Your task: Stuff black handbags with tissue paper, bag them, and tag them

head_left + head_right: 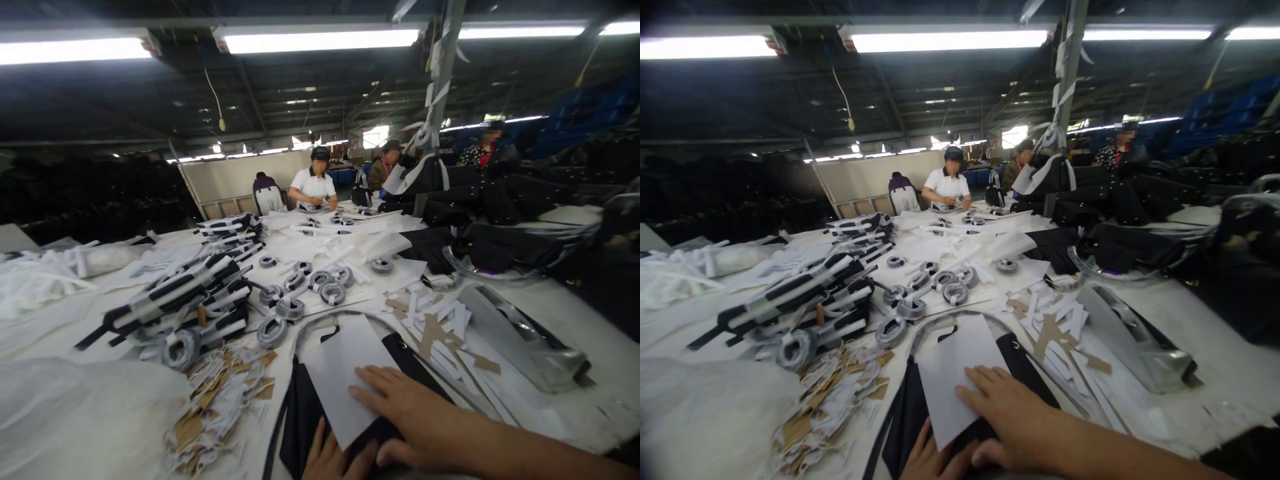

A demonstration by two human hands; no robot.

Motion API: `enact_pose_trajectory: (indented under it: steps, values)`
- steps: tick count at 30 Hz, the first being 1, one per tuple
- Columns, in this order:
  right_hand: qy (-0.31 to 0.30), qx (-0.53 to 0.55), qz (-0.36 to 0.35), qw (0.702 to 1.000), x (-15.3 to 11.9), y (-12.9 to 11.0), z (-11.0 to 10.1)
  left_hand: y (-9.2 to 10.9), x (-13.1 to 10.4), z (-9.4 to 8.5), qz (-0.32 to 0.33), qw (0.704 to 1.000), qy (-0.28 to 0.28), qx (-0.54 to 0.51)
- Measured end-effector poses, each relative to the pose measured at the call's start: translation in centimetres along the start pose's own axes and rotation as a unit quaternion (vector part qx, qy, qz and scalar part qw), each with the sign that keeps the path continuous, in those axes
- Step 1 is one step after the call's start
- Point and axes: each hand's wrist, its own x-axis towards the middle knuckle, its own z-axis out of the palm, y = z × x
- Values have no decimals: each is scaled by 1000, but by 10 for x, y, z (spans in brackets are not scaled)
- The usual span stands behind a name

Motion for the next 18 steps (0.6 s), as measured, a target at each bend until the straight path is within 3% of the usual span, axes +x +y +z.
enact_pose_trajectory:
  steps: [3, 6, 11, 15, 18]
  values:
    - [-52, 45, 18, 997, -5, 12, 5, -9, 11, -19, 50, 995, -88, -21]
    - [-12, 64, -4, 998, -2, 23, 8, -8, 17, -30, 9, 993, -102, -55]
    - [10, 55, -10, 998, 6, 34, 16, 0, 26, -46, -17, 977, -200, -71]
    - [10, 76, 26, 997, 3, 52, 16, 1, 29, -52, -32, 972, -222, -64]
    - [23, 69, 44, 996, 3, 65, 16, 0, 29, -51, -22, 977, -209, -48]
